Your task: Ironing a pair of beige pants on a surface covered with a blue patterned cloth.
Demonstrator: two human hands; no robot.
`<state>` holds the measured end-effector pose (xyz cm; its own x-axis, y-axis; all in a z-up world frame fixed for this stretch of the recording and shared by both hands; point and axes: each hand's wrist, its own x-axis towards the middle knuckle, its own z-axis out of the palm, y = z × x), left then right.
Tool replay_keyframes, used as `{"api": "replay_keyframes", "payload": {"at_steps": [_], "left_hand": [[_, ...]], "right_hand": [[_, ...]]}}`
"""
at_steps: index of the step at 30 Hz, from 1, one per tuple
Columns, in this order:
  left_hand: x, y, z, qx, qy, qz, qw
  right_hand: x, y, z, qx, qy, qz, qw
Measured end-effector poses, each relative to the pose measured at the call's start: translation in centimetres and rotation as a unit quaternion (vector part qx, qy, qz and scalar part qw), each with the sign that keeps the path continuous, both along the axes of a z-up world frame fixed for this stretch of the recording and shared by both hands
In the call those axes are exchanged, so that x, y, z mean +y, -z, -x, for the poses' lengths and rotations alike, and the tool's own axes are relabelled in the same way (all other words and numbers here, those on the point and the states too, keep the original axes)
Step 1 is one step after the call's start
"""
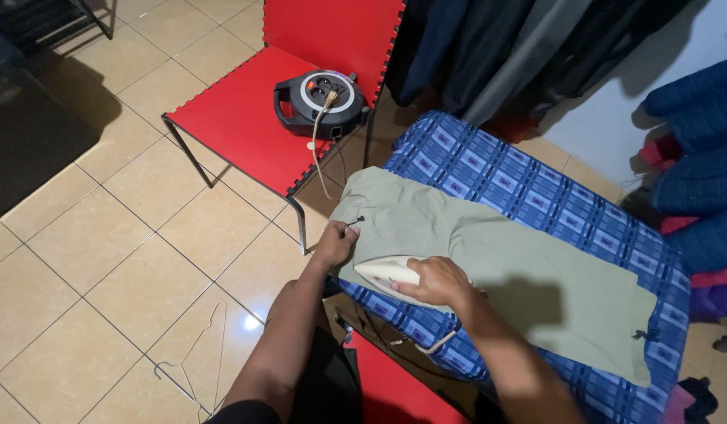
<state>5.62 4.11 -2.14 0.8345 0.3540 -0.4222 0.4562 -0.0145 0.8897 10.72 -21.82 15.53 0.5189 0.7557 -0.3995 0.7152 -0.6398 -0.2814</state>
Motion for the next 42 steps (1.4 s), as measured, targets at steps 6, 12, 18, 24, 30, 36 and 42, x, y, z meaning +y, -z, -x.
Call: {"api": "replay_keyframes", "payload": {"at_steps": [6,12,18,24,30,36,42], "left_hand": [[0.9,2.0,-0.9,0.02,0.007,-0.041,0.999],[1.0,1.4,-0.8,0.047,0.03,-0.068,0.996],[0.4,3.3,-0.5,0.046,-0.009,-0.088,0.995],[-6.6,-8.7,4.1,-0.08,-0.062,-0.338,0.936],[-9.1,-4.0,4.4,-0.026,0.072,-0.509,0.857],[-8.2,-6.1,5.2,0.039,0.147,-0.473,0.868],[-7.8,-5.6,4.7,0.08,0.186,-0.469,0.86]], "right_hand": [[1.0,-0.6,0.2,-0.017,-0.076,0.017,0.997],[1.2,-1.6,0.9,0.028,0.005,0.048,0.998],[-3.5,-0.4,-0.3,0.037,0.134,0.13,0.982],[-6.6,-0.5,-0.5,-0.038,0.277,0.101,0.955],[-0.6,-2.2,-1.9,-0.032,0.239,0.022,0.97],[0.5,-1.7,-4.8,-0.034,0.275,0.033,0.96],[-2.7,2.1,-10.7,-0.059,0.401,0.059,0.912]]}}
